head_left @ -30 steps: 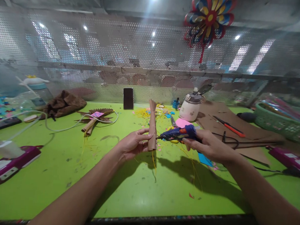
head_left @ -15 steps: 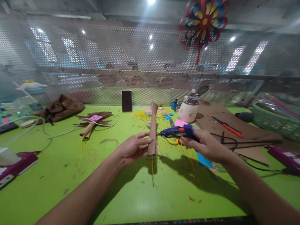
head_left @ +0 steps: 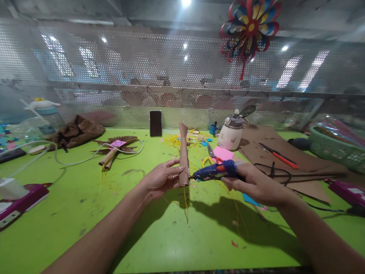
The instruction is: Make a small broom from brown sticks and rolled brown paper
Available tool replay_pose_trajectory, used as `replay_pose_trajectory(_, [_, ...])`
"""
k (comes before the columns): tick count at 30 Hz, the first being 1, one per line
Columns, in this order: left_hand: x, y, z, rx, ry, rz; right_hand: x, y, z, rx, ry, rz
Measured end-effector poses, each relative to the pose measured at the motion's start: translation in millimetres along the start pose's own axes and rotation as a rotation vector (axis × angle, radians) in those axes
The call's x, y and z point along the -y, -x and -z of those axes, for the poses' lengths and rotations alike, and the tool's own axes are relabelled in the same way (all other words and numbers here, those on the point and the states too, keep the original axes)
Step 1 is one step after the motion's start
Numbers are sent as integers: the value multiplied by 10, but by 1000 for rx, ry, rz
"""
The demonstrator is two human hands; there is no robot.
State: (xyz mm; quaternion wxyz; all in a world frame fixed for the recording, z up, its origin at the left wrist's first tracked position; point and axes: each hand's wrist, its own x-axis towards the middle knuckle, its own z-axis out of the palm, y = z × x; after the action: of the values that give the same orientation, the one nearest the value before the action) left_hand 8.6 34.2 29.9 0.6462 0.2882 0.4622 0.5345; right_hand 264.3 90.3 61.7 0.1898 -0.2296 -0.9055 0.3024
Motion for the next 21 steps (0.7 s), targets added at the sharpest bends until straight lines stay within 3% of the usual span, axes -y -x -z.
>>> replay_pose_trajectory(15, [-16, 5, -20, -20, 34, 7, 11, 10, 11, 15, 7, 31])
replay_pose_trajectory(21, [-22, 0, -28, -110, 88, -92, -71, 9, 33, 56, 29, 29])
